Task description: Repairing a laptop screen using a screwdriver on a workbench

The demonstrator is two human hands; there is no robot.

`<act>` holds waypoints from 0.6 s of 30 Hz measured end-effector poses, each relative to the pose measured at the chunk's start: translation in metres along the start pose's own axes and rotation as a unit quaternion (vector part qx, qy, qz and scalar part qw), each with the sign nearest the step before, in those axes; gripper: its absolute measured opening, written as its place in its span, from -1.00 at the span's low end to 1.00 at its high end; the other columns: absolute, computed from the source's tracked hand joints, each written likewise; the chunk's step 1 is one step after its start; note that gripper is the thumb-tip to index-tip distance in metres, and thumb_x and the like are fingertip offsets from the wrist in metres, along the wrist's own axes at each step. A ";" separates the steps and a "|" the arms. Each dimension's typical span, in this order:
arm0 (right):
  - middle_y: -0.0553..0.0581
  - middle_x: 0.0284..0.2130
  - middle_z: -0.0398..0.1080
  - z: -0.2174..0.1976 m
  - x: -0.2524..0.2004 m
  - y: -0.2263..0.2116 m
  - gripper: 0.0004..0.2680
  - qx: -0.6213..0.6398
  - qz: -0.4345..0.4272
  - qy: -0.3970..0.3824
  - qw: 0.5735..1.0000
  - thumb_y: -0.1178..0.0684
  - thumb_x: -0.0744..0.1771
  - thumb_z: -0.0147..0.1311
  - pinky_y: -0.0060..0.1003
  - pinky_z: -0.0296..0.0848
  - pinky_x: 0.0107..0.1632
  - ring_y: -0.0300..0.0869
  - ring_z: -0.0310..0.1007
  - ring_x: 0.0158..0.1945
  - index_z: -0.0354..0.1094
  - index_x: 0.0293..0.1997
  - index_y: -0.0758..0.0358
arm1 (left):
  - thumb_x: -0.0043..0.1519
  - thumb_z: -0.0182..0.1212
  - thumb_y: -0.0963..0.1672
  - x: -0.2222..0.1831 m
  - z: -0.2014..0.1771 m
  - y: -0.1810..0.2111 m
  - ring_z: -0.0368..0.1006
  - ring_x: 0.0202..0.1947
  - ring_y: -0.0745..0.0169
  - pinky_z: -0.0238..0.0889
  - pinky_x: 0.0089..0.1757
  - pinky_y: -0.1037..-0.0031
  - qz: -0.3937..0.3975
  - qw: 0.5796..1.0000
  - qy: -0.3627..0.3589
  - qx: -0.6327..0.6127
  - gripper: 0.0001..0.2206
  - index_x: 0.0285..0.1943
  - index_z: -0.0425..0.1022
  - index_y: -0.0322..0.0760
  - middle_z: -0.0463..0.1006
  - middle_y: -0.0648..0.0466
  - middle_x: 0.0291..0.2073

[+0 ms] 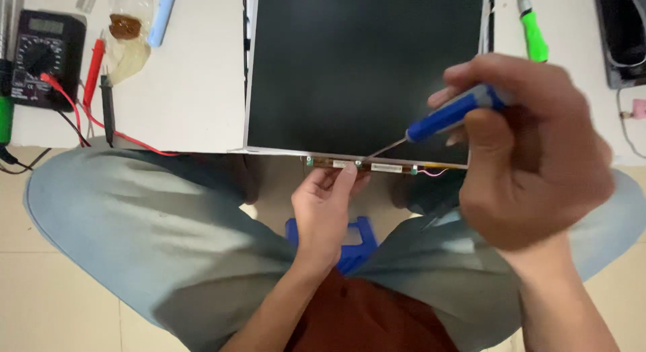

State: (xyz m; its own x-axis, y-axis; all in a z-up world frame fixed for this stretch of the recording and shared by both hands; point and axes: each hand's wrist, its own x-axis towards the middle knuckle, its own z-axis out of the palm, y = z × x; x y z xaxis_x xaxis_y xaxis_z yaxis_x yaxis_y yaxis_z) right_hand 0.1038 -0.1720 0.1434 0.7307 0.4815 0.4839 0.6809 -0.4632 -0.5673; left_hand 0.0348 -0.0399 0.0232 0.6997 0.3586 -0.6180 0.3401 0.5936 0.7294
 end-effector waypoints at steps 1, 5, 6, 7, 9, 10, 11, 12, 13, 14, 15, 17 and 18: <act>0.57 -0.01 0.36 0.000 -0.001 0.002 -0.83 0.002 0.004 -0.001 1.000 0.29 0.50 -0.24 -0.10 0.59 0.07 0.19 0.58 -0.03 0.10 0.17 0.69 | 0.19 0.23 -0.19 0.006 -0.003 -0.013 0.62 -0.24 0.11 0.54 -0.04 0.42 -0.003 1.000 0.002 0.002 -0.87 -0.21 0.56 -0.46 0.62 -0.04 -0.32; 0.66 0.03 0.32 0.002 -0.007 0.011 -0.82 0.010 -0.014 -0.016 1.000 0.30 0.51 -0.25 -0.10 0.58 0.03 0.24 0.56 0.00 0.05 0.21 0.74 | 0.21 0.20 -0.21 0.004 -0.001 -0.010 0.55 -0.22 0.20 0.52 -0.05 0.40 0.035 0.998 -0.024 -0.042 -0.89 -0.15 0.54 -0.43 0.61 -0.05 -0.25; 0.64 0.02 0.30 0.002 -0.010 0.013 -0.80 0.017 -0.008 -0.010 1.000 0.27 0.52 -0.24 -0.11 0.56 0.03 0.25 0.55 0.03 0.04 0.22 0.75 | 0.20 0.20 -0.19 -0.003 0.002 0.004 0.59 -0.24 0.15 0.53 -0.04 0.43 -0.001 1.000 -0.005 -0.001 -0.86 -0.17 0.56 -0.45 0.62 -0.04 -0.28; 0.64 0.02 0.30 0.004 -0.010 0.013 -0.80 0.019 -0.007 -0.011 1.000 0.27 0.52 -0.24 -0.11 0.56 0.03 0.25 0.55 0.03 0.04 0.22 0.75 | 0.20 0.20 -0.19 -0.003 0.002 0.004 0.59 -0.24 0.15 0.53 -0.04 0.43 -0.003 1.000 -0.003 0.000 -0.86 -0.17 0.56 -0.45 0.62 -0.04 -0.28; 0.61 -0.01 0.29 0.008 -0.009 0.014 -0.73 0.044 0.031 0.008 0.999 0.17 0.53 -0.30 -0.15 0.52 -0.07 0.22 0.54 -0.03 0.09 0.19 0.79 | 0.20 0.18 -0.20 -0.002 0.002 0.003 0.59 -0.21 0.16 0.53 -0.02 0.43 0.002 1.000 -0.011 -0.001 -0.83 -0.11 0.56 -0.45 0.63 -0.06 -0.23; 0.61 -0.01 0.29 0.007 -0.010 0.016 -0.73 0.043 0.031 0.008 0.999 0.17 0.53 -0.30 -0.15 0.52 -0.07 0.22 0.54 -0.03 0.09 0.19 0.79 | 0.20 0.18 -0.20 -0.001 0.001 0.001 0.59 -0.21 0.16 0.53 -0.02 0.43 0.001 1.000 -0.012 -0.002 -0.83 -0.11 0.56 -0.45 0.63 -0.06 -0.23; 0.62 -0.01 0.29 0.007 -0.010 0.018 -0.76 0.039 0.015 0.003 0.999 0.20 0.53 -0.28 -0.15 0.53 -0.05 0.23 0.54 -0.01 0.08 0.20 0.78 | 0.20 0.19 -0.20 0.000 0.001 -0.001 0.59 -0.22 0.15 0.53 -0.03 0.42 0.007 1.000 -0.015 -0.006 -0.84 -0.11 0.55 -0.46 0.63 -0.06 -0.23; 0.62 0.00 0.30 0.006 -0.011 0.020 -0.78 0.035 0.000 -0.002 0.999 0.23 0.53 -0.27 -0.15 0.54 -0.04 0.24 0.55 0.00 0.06 0.21 0.77 | 0.20 0.20 -0.21 0.001 0.000 -0.003 0.59 -0.23 0.13 0.53 -0.03 0.41 0.013 1.000 -0.018 -0.010 -0.84 -0.12 0.55 -0.46 0.63 -0.06 -0.22; 0.62 0.00 0.30 0.007 -0.011 0.020 -0.78 0.035 0.000 -0.002 0.999 0.23 0.53 -0.27 -0.15 0.54 -0.04 0.24 0.55 0.00 0.06 0.21 0.77 | 0.20 0.20 -0.21 0.007 -0.002 -0.016 0.59 -0.23 0.13 0.53 -0.03 0.41 0.013 1.000 -0.018 -0.011 -0.84 -0.12 0.55 -0.46 0.63 -0.06 -0.22; 0.64 0.02 0.29 0.008 -0.011 0.019 -0.79 0.045 0.005 0.003 0.999 0.22 0.53 -0.27 -0.13 0.54 -0.02 0.24 0.55 -0.01 0.04 0.22 0.73 | 0.21 0.19 -0.22 0.013 -0.005 -0.028 0.55 -0.22 0.20 0.53 -0.04 0.40 0.048 0.997 -0.032 -0.048 -0.87 -0.14 0.54 -0.45 0.62 -0.07 -0.23; 0.65 0.03 0.28 0.010 -0.011 0.019 -0.79 0.056 0.010 0.008 0.998 0.21 0.54 -0.27 -0.12 0.54 0.00 0.24 0.55 -0.02 0.01 0.23 0.70 | 0.22 0.19 -0.23 0.018 -0.008 -0.040 0.52 -0.22 0.27 0.52 -0.04 0.38 0.082 0.992 -0.045 -0.085 -0.90 -0.16 0.52 -0.45 0.61 -0.08 -0.23; 0.65 0.02 0.28 0.012 -0.011 0.018 -0.80 0.061 0.016 0.016 0.998 0.22 0.54 -0.27 -0.12 0.54 -0.01 0.25 0.54 -0.02 0.01 0.23 0.70 | 0.21 0.19 -0.22 0.009 -0.004 -0.020 0.55 -0.22 0.20 0.53 -0.03 0.37 0.059 0.996 -0.034 -0.060 -0.89 -0.16 0.53 -0.46 0.62 -0.08 -0.24; 0.65 0.01 0.28 0.013 -0.011 0.018 -0.80 0.065 0.022 0.023 0.997 0.22 0.54 -0.26 -0.12 0.54 -0.02 0.25 0.54 -0.02 0.01 0.22 0.70 | 0.20 0.19 -0.22 0.004 -0.001 -0.011 0.59 -0.23 0.13 0.54 -0.02 0.36 0.035 0.998 -0.023 -0.035 -0.87 -0.17 0.54 -0.48 0.63 -0.07 -0.25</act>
State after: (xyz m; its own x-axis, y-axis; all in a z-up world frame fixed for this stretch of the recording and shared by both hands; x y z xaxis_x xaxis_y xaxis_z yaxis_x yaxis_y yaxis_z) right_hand 0.1069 -0.1762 0.1193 0.7636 0.4264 0.4849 0.6378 -0.3810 -0.6694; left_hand 0.0329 -0.0438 0.0129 0.7492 0.3687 -0.5501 0.2453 0.6171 0.7477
